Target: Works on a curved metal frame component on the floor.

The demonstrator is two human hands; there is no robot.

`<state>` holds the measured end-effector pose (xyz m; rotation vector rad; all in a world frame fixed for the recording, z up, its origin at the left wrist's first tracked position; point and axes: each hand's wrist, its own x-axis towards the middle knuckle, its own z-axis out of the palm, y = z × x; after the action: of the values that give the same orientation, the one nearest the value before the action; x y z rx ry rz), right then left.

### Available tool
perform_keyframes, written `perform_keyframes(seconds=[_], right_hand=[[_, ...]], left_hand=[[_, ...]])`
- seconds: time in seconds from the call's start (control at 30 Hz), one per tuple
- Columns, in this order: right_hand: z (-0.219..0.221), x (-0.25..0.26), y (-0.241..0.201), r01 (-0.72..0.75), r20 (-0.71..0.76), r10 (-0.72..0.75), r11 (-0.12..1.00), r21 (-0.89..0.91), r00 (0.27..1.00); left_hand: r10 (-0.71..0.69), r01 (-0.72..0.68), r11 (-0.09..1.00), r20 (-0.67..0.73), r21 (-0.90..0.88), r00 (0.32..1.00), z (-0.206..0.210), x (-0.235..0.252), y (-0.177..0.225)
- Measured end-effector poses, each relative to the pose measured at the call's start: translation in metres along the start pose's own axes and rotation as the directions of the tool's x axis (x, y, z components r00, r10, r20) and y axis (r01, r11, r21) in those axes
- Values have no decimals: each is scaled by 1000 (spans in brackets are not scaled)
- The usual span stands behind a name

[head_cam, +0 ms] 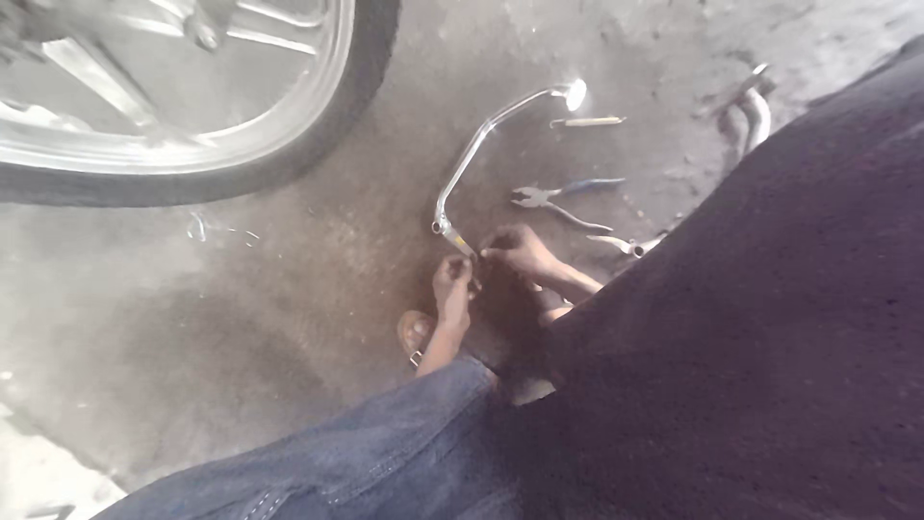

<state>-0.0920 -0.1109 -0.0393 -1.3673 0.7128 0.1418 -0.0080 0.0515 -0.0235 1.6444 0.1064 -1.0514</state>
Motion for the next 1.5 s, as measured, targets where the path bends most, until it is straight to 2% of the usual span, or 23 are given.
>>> perform_keyframes(seconds=[0.07,0.17,0.33,0.6,0.67,0.73,0.87,0.97,1.13,1.27,1.4,1.5], right_hand=[[2,-1,2,-40,-12,40,999,23,999],[6,-5,1,-86,-12,87,994,63,996],[10,0,5,-89,-16,91,988,128,996],[17,-1,10,-152,-12,160,959,240,987],[17,0,11,-162,1,167,957,241,986],[17,-1,11,-153,2,157,957,245,988],[19,0,16,-46,-24,53,967,249,998],[23,-3,16,-35,-63,54,962,272,997],[22,-10,18,-3,-92,23,978,211,995],[25,-15,12,-20,-126,42,985,172,991],[23,-14,12,69,-120,-55,991,117,991],[20,-14,10,78,-91,-65,986,145,994]], left_hand=[[62,-62,998,-4,-14,998,-2,-1,-8],[67,-68,998,-39,-18,997,-2,-5,-10],[114,-115,993,-63,0,991,2,2,-6],[22,-26,999,-111,-39,994,1,3,-3],[-39,35,999,-124,-39,991,2,6,3],[-74,74,997,-128,-7,989,2,14,7],[-53,53,999,-103,-3,993,1,24,14],[-99,97,995,-52,-35,994,-6,19,10],[-59,60,998,42,-22,997,-13,9,-5],[-70,71,994,8,-81,997,-2,16,9],[147,-146,989,149,-14,978,-5,11,9],[199,-208,977,162,41,966,-5,14,-2]])
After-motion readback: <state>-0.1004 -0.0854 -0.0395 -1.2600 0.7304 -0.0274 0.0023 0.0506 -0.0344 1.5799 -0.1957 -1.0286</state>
